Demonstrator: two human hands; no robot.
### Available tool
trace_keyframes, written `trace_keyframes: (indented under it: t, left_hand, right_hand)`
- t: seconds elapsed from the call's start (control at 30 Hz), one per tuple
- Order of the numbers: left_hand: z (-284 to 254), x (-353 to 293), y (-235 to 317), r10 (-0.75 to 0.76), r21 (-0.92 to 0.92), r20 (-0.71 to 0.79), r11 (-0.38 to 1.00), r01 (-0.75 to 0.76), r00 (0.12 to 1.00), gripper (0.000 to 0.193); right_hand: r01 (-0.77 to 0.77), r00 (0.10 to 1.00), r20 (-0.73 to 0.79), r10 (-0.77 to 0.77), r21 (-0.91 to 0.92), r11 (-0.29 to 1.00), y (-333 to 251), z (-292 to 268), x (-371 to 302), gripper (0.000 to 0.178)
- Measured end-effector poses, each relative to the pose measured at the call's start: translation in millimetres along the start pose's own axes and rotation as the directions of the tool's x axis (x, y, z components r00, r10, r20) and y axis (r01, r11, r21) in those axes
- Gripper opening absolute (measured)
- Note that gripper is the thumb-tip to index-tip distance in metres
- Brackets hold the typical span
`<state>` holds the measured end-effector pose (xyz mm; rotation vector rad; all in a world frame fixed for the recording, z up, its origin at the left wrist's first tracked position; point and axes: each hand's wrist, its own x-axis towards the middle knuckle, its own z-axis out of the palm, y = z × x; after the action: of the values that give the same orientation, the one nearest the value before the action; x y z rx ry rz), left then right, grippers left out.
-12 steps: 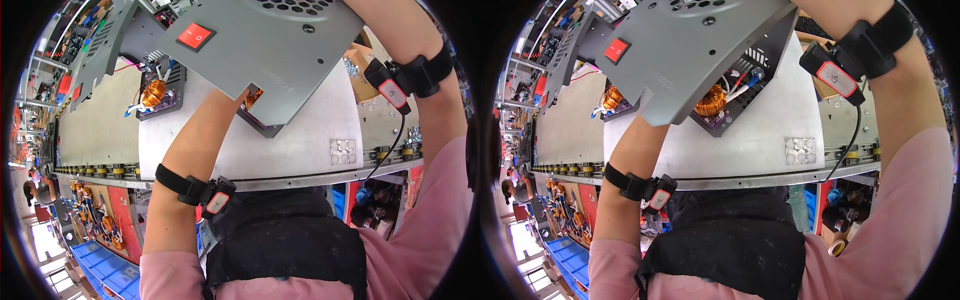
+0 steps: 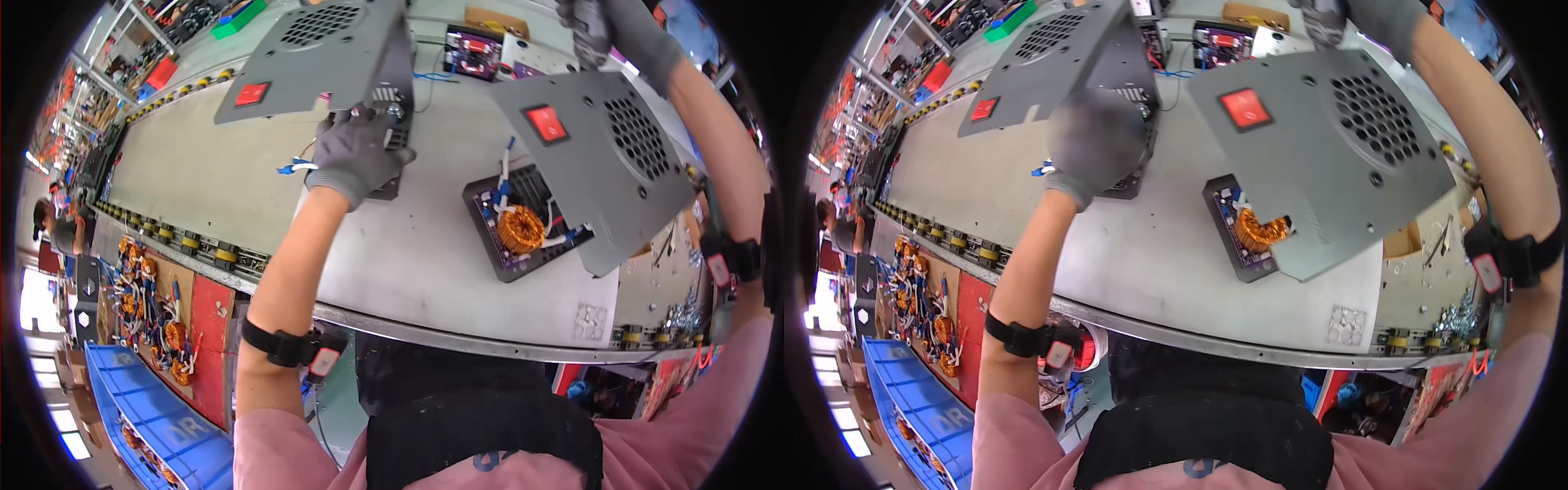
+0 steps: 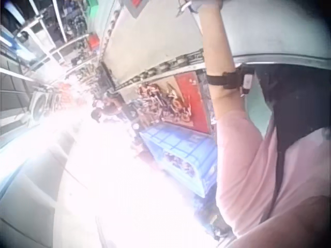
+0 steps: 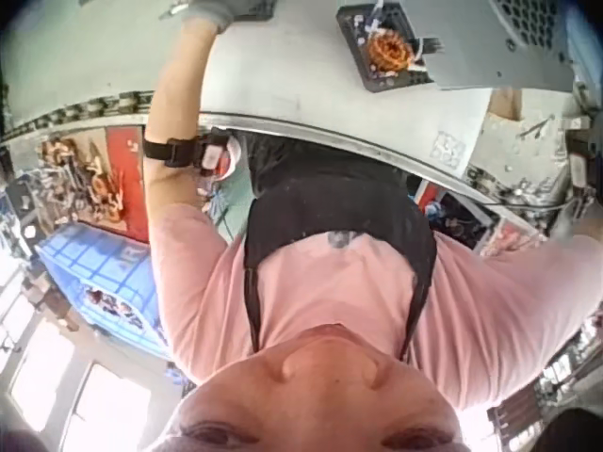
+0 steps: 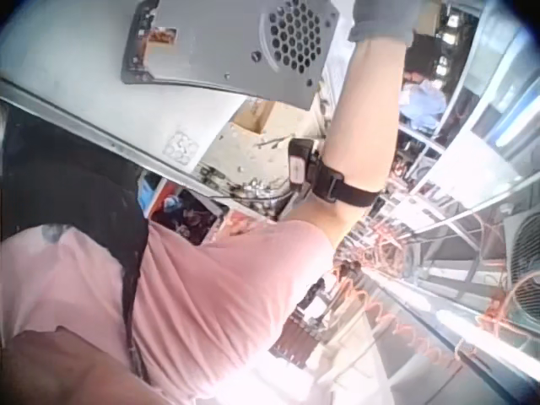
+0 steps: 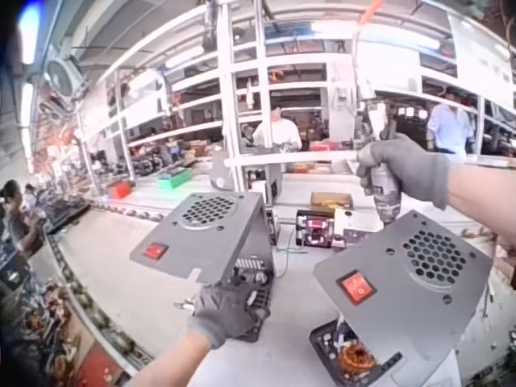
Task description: Assembling electronic power supply units by screwing components into metal chassis using an electric screwdriver.
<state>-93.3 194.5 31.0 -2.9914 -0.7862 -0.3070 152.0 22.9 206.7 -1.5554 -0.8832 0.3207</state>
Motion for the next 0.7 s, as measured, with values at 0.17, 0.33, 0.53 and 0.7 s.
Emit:
trace_keyframes:
  t: [0.17, 0.33, 0.53, 0.7]
  left_hand:
    - [-12.1, 6.1, 0.1, 0.011, -0.108, 0.304, 0.994, 0.023, 0.953, 0.066]
    - [-13.3, 15.8, -7.2, -0.056, -0.175, 0.355, 0.977, 0.125, 0.933, 0.053]
    - [-11.5, 25.4, -14.4, -0.036, -0.243, 0.448, 0.957, 0.160, 0.893, 0.058]
    - [-6.0, 21.5, -19.9, -0.035, -0.260, 0.462, 0.950, 0.173, 0.886, 0.057]
  right_hand:
    - [0.071, 0.997, 0.031, -0.074, 0.070, 0.995, -34.0, 21.0, 1.2, 0.014]
    - [0.178, 0.982, -0.117, -0.149, 0.304, 0.936, -30.2, 94.8, 9.0, 0.015]
    - [0.275, 0.961, -0.047, -0.272, 0.219, 0.936, -20.1, 126.8, 23.6, 0.011]
    - [0.141, 0.990, -0.059, -0.129, 0.291, 0.946, -3.1, 146.1, 30.9, 0.009]
